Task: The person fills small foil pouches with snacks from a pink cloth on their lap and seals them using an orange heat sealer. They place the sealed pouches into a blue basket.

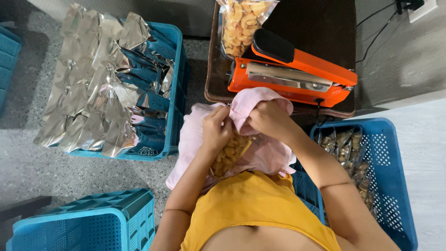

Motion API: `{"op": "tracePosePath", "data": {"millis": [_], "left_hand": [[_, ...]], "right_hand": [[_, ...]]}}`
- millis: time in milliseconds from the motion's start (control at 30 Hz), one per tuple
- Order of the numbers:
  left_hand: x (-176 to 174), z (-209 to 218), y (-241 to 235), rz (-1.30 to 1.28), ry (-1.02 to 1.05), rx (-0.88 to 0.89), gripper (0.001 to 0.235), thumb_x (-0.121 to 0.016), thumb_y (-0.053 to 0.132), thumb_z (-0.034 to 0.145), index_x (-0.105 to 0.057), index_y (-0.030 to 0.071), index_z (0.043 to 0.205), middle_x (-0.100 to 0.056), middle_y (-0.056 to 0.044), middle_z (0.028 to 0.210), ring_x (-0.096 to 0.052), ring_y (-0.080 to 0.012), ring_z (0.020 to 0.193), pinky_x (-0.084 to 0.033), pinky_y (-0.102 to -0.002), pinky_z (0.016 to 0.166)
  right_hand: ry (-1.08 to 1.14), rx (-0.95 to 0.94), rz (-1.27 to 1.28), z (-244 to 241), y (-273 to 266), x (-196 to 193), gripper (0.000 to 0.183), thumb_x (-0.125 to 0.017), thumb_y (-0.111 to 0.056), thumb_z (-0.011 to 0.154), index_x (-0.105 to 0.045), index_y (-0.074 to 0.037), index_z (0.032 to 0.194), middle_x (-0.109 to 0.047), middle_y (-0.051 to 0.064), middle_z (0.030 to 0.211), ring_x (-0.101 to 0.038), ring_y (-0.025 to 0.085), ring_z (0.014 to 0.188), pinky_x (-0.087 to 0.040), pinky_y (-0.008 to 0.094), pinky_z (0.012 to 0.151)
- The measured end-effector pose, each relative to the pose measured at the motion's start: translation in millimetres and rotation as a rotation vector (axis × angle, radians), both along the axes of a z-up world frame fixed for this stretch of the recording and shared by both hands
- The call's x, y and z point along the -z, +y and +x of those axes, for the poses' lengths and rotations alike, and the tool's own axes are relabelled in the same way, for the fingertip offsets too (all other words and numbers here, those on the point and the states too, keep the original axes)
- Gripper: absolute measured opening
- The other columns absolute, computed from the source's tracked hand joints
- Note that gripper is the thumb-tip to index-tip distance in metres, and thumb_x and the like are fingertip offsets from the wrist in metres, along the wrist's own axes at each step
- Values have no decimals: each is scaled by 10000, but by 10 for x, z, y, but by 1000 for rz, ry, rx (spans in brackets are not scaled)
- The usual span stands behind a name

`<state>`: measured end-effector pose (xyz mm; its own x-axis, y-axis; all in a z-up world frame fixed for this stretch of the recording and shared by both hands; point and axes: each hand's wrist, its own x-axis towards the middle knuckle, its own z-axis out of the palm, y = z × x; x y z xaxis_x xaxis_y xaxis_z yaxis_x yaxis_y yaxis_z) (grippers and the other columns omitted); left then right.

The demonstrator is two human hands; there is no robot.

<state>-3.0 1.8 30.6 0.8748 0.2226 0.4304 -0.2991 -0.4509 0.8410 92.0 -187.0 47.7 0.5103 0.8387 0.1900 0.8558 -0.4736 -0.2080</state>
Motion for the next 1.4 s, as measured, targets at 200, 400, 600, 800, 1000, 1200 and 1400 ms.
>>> {"op": "tracePosePath", "data": {"millis": [200, 400, 600, 800, 1000, 1200, 1400], "left_hand": [[-136, 14, 63, -26, -84, -26, 218, -575, -92, 821, -665, 17, 988, -680, -142, 912, -680, -303, 797, -532, -359, 683], [-137, 35, 176, -112, -13, -119, 25, -659, 0, 963, -682, 10, 964, -679, -126, 849, -654, -249, 719, -492, -331, 587], [-67, 10, -82, -17, -64, 9, 133, -628, -35, 847, -675, 6, 964, -646, -136, 845, -639, -268, 734, -496, -347, 623], [-74, -10, -14, -93, -22, -44, 132, -602, -37, 875, -688, 12, 962, -678, -107, 839, -664, -208, 691, -508, -311, 582], [14, 22, 278, -173, -33, -191, 132, -679, 115, 1025, -681, 14, 941, -622, -54, 773, -563, -139, 669, -449, -283, 575], [309, 253, 205, -717, -7, -171, 254, -622, 199, 1120, -692, 3, 974, -580, 25, 759, -470, -87, 698, -362, -246, 618], [-52, 124, -54, -197, -108, -292, 394, -645, 238, 1073, -491, 62, 1390, -472, -139, 1312, -514, -259, 1191, -460, -378, 1036]], "right_hand": [[0, 13, 305, -92, 40, -207, 258, -773, -217, 778, -788, -102, 1008, -749, 103, 956, -715, 292, 809, -551, 420, 724], [-43, 35, 278, -44, -327, -195, 238, -769, -209, 765, -776, -128, 988, -751, 80, 999, -722, 297, 900, -552, 424, 809], [97, 55, 251, -110, -165, -163, 239, -764, -200, 812, -776, -81, 1018, -749, 121, 965, -716, 299, 861, -552, 422, 805], [10, 23, 224, -142, -56, -154, 256, -758, -206, 767, -781, -94, 996, -756, 118, 942, -711, 312, 840, -548, 434, 791], [50, 115, 197, -136, -342, -134, 263, -782, -196, 747, -778, -99, 992, -749, 119, 924, -720, 311, 834, -544, 441, 783], [501, 129, 665, -246, -305, 184, 350, -734, -7, 817, -660, 15, 1158, -703, 155, 1086, -713, 248, 992, -572, 353, 877], [467, 457, 926, -319, -82, 167, 257, -624, 29, 969, -699, 11, 1214, -780, 94, 974, -725, 168, 845, -561, 280, 775]]}}
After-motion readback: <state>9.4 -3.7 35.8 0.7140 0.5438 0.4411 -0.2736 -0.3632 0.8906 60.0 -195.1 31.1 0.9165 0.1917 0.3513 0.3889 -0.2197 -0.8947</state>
